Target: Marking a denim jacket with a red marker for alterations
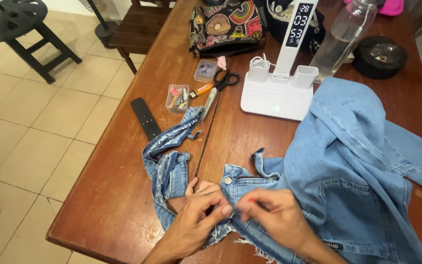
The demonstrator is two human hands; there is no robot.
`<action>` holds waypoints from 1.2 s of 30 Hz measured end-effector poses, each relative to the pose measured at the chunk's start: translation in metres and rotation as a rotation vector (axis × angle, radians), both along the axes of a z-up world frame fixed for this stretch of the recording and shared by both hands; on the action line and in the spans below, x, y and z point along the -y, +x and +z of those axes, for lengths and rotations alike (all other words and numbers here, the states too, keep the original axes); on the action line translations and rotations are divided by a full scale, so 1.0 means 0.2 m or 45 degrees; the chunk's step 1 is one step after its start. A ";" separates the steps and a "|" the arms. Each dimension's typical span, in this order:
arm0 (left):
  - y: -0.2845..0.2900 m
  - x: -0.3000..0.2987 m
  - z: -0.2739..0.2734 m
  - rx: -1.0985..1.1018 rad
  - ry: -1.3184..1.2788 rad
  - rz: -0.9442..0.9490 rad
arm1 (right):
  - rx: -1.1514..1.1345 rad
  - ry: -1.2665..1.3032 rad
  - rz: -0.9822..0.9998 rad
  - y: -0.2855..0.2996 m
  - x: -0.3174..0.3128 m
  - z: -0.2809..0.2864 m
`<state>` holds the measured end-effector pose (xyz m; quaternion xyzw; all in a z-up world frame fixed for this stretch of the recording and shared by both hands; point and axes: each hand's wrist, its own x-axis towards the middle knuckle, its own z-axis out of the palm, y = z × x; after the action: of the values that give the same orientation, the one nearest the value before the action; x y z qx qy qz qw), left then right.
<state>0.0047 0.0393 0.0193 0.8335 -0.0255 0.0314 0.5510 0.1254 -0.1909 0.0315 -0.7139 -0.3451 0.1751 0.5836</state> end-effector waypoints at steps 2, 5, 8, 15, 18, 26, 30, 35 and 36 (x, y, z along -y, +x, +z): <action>-0.01 0.00 0.01 -0.007 -0.010 0.003 | -0.139 0.025 -0.073 0.02 0.03 -0.11; 0.00 -0.01 0.01 -0.006 -0.002 0.001 | -0.264 0.079 -0.133 0.03 0.02 -0.13; -0.01 0.00 0.00 -0.011 0.008 0.000 | -0.246 0.073 -0.117 0.00 0.03 -0.11; -0.01 0.00 0.00 0.017 0.019 -0.001 | 0.026 0.069 -0.052 -0.01 0.02 -0.05; -0.01 0.00 -0.02 0.044 0.038 0.001 | 0.295 0.013 0.035 -0.01 0.00 0.04; 0.00 -0.01 -0.02 0.167 -0.061 0.037 | 0.416 0.011 0.075 -0.04 -0.01 0.02; -0.01 -0.02 0.00 0.222 -0.307 0.101 | 0.133 -0.053 -0.046 -0.01 0.02 -0.05; -0.03 -0.08 0.06 0.197 -0.089 0.019 | -0.305 0.094 -0.352 0.07 0.05 -0.19; -0.03 -0.08 0.09 0.168 0.074 -0.015 | -0.295 0.093 -0.433 0.07 0.06 -0.20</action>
<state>-0.0022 0.0562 0.0378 0.8451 -0.0677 0.0823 0.5238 0.1399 -0.2033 -0.0083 -0.7154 -0.1564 0.1426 0.6659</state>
